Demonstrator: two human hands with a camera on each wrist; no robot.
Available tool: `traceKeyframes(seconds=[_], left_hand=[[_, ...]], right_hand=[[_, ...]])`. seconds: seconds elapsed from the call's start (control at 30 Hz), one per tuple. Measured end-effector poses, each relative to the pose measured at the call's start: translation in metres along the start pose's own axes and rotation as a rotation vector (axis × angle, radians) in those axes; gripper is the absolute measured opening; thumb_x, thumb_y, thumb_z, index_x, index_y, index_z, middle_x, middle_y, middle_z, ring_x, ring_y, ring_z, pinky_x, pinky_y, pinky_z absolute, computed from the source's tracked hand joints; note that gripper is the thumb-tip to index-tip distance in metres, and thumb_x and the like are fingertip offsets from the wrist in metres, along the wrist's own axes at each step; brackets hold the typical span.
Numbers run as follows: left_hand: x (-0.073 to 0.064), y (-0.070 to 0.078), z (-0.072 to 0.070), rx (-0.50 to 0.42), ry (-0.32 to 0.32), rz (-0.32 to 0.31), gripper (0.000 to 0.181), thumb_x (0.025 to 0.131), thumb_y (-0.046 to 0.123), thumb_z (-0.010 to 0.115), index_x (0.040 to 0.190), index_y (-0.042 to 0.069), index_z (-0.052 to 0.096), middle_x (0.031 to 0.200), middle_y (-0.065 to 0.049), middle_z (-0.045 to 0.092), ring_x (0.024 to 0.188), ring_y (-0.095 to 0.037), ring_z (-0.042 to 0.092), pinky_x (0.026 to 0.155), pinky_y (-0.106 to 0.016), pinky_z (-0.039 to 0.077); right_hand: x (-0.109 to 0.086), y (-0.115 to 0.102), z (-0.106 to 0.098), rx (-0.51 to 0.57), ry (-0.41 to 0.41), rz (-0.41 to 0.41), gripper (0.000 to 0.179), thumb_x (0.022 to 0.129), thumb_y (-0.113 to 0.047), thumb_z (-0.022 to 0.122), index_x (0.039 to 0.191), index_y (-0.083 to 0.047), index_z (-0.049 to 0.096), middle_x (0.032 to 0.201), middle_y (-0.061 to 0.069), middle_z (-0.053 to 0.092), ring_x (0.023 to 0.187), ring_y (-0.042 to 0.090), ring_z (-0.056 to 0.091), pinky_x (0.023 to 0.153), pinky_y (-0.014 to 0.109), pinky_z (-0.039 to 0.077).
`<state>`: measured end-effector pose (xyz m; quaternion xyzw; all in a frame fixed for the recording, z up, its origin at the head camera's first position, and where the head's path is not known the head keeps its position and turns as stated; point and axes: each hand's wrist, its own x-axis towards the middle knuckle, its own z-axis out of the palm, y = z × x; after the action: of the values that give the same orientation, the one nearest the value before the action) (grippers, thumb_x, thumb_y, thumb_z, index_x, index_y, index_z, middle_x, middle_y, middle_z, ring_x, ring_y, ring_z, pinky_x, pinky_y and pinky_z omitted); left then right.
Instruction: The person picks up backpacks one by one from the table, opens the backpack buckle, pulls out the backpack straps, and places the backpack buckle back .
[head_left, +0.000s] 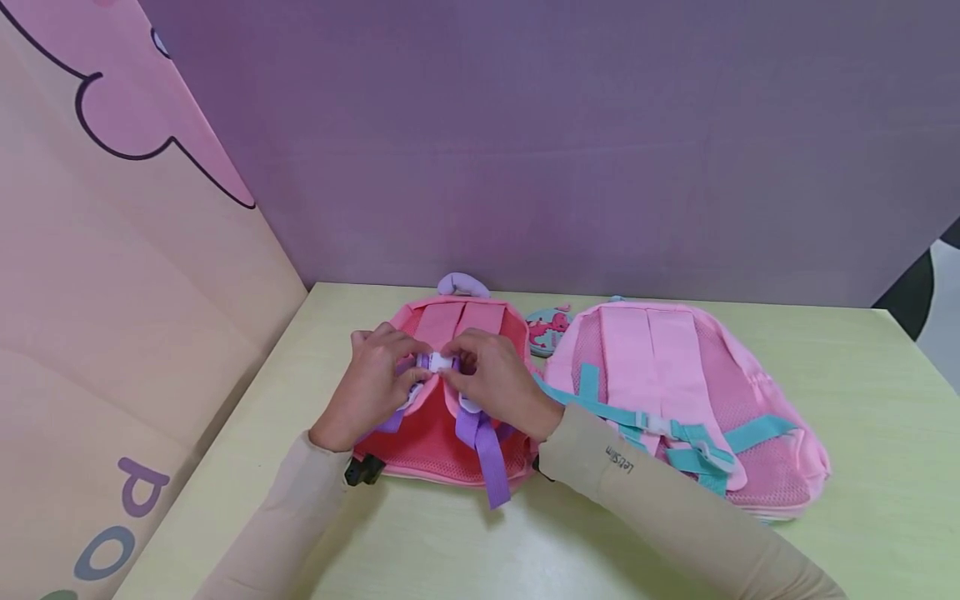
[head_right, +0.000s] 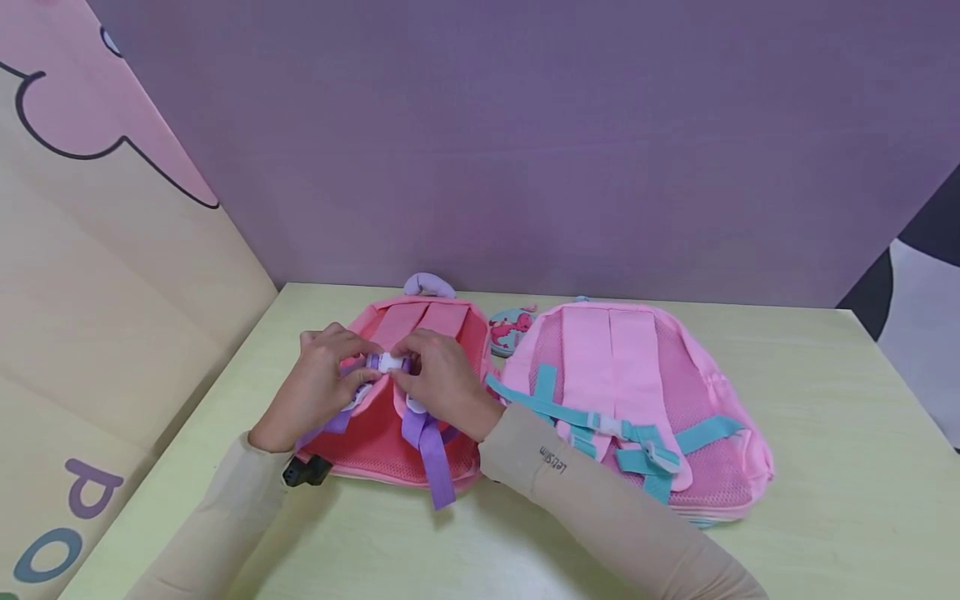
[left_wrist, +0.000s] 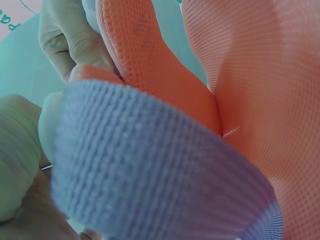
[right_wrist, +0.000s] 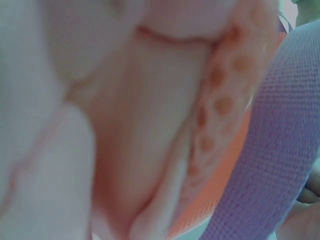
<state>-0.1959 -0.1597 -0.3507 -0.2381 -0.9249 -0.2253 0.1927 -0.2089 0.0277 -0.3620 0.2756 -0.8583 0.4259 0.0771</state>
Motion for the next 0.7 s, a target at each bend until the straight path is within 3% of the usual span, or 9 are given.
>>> traceKeyframes(seconds=[0.7], left_hand=[[-0.003,-0.0039,0.0019,-0.031,0.001,0.037,0.034,0.068,0.02,0.086,0.098,0.008,0.073,0.093,-0.002,0.068,0.092,-0.015,0.053,0.081,-0.042,0.027]], right_hand=[[-0.0001,0.0027,-0.0009,-0.029,-0.024,-0.039,0.02,0.08,-0.011,0.076,0.099,-0.008,0.07,0.083,-0.003,0.057,0.071,0.01,0.054,0.061,0.02,0.048]])
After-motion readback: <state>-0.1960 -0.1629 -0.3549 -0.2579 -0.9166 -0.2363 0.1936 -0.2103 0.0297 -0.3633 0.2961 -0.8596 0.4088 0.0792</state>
